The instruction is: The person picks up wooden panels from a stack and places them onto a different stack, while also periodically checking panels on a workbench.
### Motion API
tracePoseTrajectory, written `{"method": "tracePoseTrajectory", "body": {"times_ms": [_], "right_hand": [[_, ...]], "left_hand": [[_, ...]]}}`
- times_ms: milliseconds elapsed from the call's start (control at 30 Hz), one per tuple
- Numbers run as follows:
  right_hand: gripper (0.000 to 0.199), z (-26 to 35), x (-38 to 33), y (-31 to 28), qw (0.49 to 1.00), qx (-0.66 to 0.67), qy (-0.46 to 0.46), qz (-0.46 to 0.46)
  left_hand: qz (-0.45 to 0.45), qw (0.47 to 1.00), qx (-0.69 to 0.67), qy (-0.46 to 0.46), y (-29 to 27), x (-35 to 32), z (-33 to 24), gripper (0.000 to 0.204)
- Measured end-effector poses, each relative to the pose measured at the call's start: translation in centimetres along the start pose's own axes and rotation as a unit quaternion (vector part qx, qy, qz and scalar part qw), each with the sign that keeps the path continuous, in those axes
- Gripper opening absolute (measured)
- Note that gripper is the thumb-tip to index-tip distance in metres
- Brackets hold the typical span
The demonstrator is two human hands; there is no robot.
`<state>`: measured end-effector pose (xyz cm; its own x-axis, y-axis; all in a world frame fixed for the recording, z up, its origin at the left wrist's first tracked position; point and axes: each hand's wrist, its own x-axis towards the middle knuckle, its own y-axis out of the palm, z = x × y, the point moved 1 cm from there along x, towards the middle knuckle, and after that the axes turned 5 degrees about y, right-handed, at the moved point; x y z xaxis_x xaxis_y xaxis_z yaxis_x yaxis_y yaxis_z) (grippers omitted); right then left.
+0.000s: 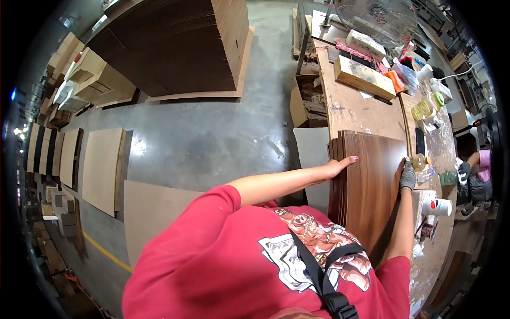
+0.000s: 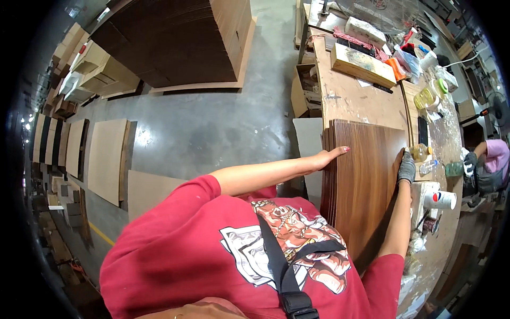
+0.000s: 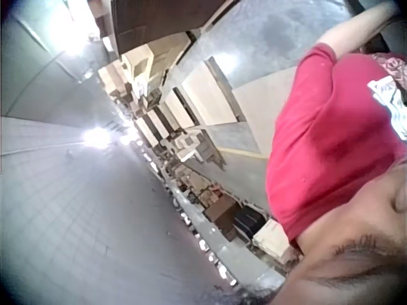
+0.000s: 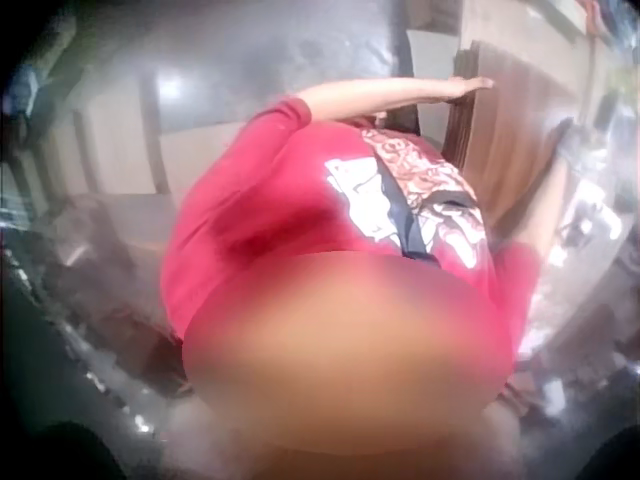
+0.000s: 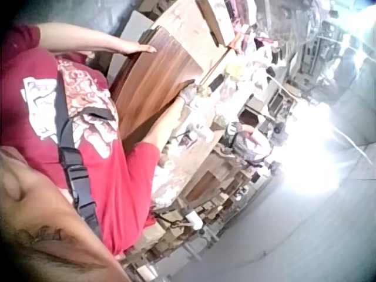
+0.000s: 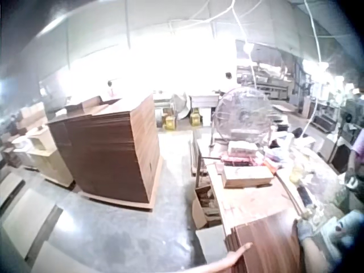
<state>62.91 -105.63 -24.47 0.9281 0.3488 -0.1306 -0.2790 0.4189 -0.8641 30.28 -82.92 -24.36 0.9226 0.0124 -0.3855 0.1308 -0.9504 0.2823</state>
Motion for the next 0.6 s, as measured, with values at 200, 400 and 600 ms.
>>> {"method": "tracePoseTrajectory", "body": {"times_ms": [200,400,600], "right_hand": [[0.057,-5.2,-1.8,-1.2,0.987,-0.071,-0.084,-0.114],[0.063,-1.2,-6.7,-1.3,0.994,-0.066,0.027,-0.085],[0.067,-4.2,-7.1,-2.4,0.992,-0.072,-0.047,-0.094]], "left_hand": [[-0.069,0.992,-0.087,0.051,4.8,-3.7,-0.2,0.101],[-0.077,0.978,-0.183,-0.058,6.5,-8.4,3.8,0.075],[0.037,0.984,-0.168,-0.056,10.7,-12.6,6.0,0.044]]}}
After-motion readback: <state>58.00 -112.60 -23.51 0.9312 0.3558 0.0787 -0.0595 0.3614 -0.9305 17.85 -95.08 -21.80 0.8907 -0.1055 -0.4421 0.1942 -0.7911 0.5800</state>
